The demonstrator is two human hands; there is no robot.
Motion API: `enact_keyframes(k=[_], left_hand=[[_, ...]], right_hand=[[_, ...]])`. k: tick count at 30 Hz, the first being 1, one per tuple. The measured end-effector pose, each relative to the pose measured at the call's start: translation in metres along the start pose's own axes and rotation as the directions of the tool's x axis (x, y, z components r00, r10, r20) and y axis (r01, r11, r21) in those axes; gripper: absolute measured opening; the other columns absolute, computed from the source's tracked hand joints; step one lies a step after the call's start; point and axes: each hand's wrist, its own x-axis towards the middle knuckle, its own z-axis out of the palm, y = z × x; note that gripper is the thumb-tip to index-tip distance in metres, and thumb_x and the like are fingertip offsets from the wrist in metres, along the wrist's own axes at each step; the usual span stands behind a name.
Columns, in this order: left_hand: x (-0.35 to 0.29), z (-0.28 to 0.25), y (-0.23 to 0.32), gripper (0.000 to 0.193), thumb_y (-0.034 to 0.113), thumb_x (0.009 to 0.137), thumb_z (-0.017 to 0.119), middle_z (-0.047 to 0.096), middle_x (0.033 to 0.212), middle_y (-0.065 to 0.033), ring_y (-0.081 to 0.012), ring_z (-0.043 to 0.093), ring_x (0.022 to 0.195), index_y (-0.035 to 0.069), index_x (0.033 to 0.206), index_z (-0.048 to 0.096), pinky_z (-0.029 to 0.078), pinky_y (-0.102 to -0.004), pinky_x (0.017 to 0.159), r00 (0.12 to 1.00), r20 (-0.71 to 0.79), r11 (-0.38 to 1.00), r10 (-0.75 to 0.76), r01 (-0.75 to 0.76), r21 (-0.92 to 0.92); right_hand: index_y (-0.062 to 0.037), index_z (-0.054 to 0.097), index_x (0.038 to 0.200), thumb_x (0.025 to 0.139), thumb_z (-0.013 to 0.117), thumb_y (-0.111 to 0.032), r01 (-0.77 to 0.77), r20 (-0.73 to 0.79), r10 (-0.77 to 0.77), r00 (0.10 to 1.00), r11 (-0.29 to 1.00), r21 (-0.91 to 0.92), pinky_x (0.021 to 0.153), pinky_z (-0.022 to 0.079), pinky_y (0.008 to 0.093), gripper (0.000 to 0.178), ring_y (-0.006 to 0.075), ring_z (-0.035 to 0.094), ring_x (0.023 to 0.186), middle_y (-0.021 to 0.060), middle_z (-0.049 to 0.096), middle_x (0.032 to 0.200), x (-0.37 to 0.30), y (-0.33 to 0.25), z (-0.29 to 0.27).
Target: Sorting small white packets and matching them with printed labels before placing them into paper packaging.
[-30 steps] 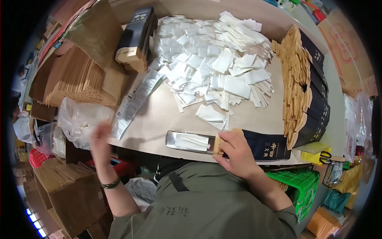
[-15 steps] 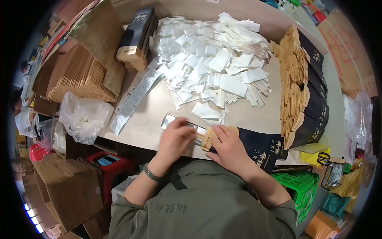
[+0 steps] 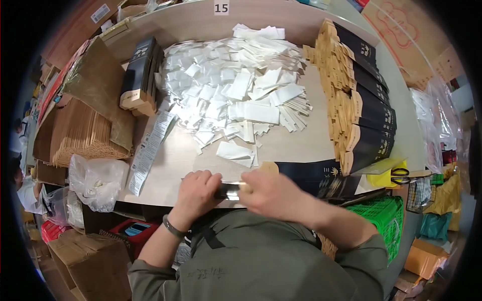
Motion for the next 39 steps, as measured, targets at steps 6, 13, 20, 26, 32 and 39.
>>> enact_keyframes(k=[6, 13, 20, 26, 32, 39], left_hand=[[-0.001, -0.021, 0.003, 0.037, 0.021, 0.069, 0.079, 0.061, 0.074, -0.0102, -0.0252, 0.061, 0.069, 0.004, 0.092, 0.056, 0.049, -0.0363, 0.064, 0.845, 0.229, 0.762, -0.483, 0.534, -0.365], [0.024, 0.014, 0.073, 0.046, 0.016, 0.073, 0.075, 0.062, 0.105, -0.0163, -0.0253, 0.062, 0.099, 0.001, 0.113, 0.058, 0.05, -0.0339, 0.086, 0.953, 0.251, 0.571, 0.172, 0.111, -0.813], [-0.013, 0.009, 0.016, 0.041, 0.011, 0.072, 0.073, 0.061, 0.089, -0.0138, -0.0335, 0.062, 0.08, 0.005, 0.109, 0.056, 0.051, -0.0395, 0.07, 0.888, 0.127, 0.806, -0.443, 0.456, -0.378], [-0.019, 0.0, 0.007, 0.065, 0.019, 0.067, 0.082, 0.059, 0.096, -0.013, -0.0336, 0.062, 0.085, 0.008, 0.124, 0.053, 0.051, -0.0417, 0.071, 0.943, 0.163, 0.921, -0.292, 0.323, -0.217], [0.006, -0.018, 0.004, 0.07, 0.038, 0.068, 0.083, 0.061, 0.099, -0.0123, -0.0333, 0.062, 0.089, 0.007, 0.124, 0.055, 0.051, -0.0408, 0.075, 0.94, 0.333, 0.945, -0.081, 0.179, -0.274], [0.058, 0.004, -0.009, 0.035, 0.023, 0.084, 0.07, 0.061, 0.116, -0.0155, -0.036, 0.058, 0.106, 0.009, 0.115, 0.065, 0.047, -0.0415, 0.093, 0.998, -0.036, 0.931, 0.057, -0.066, -0.36]], right_hand=[[-0.0065, 0.066, 0.074, 0.074, 0.076, -0.02, -0.465, -0.344, 0.373, 0.862, 0.851, -0.243, 0.086, 0.049, 0.0392, 0.017, 0.0296, 0.061, 0.103, 0.014, 0.064, 0.104, -0.069, 0.133, -0.114], [-0.007, 0.064, 0.1, 0.068, 0.078, -0.033, -0.186, 0.076, 0.176, 0.982, 0.968, 0.169, 0.094, 0.045, 0.0479, 0.043, 0.04, 0.055, 0.113, 0.0188, 0.06, 0.116, -0.042, 0.051, 0.015], [-0.0035, 0.059, 0.084, 0.084, 0.065, -0.032, -0.603, 0.061, 0.6, 0.797, 0.795, 0.062, 0.066, 0.051, 0.0435, 0.029, 0.0339, 0.064, 0.079, 0.016, 0.065, 0.081, -0.032, 0.018, 0.019], [-0.0045, 0.061, 0.072, 0.083, 0.06, -0.023, -0.712, 0.067, 0.71, 0.701, 0.692, 0.118, 0.061, 0.051, 0.0475, 0.021, 0.0385, 0.064, 0.067, 0.0175, 0.063, 0.068, -0.016, 0.026, 0.037], [-0.0053, 0.065, 0.079, 0.079, 0.061, -0.023, -0.576, 0.11, 0.574, 0.812, 0.753, 0.319, 0.067, 0.052, 0.0477, 0.018, 0.038, 0.066, 0.073, 0.0193, 0.065, 0.072, 0.009, 0.011, 0.053], [-0.0036, 0.064, 0.087, 0.085, 0.062, -0.019, -0.728, -0.532, 0.668, 0.52, 0.672, 0.132, 0.071, 0.051, 0.0422, 0.016, 0.0351, 0.063, 0.074, 0.0149, 0.065, 0.077, -0.018, 0.164, 0.008]])
